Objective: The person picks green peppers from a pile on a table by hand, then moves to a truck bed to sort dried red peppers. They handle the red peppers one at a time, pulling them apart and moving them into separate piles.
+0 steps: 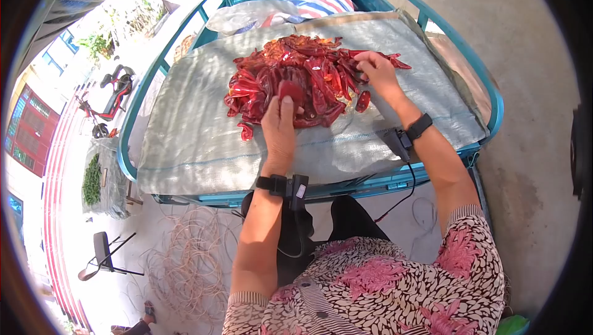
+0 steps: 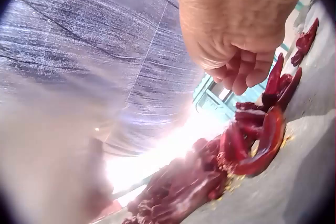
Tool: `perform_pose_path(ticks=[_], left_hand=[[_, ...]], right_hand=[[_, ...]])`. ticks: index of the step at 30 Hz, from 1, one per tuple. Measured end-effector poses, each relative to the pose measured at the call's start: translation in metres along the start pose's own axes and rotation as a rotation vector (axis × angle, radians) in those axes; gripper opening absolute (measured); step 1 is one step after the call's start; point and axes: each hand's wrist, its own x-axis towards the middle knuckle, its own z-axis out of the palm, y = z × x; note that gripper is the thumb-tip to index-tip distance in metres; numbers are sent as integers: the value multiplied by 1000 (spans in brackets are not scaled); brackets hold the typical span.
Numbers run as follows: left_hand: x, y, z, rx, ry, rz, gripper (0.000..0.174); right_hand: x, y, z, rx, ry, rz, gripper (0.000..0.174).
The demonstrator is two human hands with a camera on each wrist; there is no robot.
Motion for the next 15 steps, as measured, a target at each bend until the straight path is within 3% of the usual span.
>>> perform_pose_path(ticks=[2,5,6,9,11,15], left_hand=[[16,21,3,-85,37,59,35],[41,41,9,-171,78,115,35],[53,45,12,-201,88,135,36],[80,34,17,-142,104,204,39],[90,7,19,-133,122,192,38],[81,-22,26,-107,174,129,31]], right_hand=[[23,27,-18,39,36,6,23],[47,63,-47,-363,253,-168,22],[54,71,-63,-483,222,-105,25],[50,63,-76,-814,405,91,31],[50,82,-83,-734,436,106,39],[44,80,-91,-799,265,79,41]])
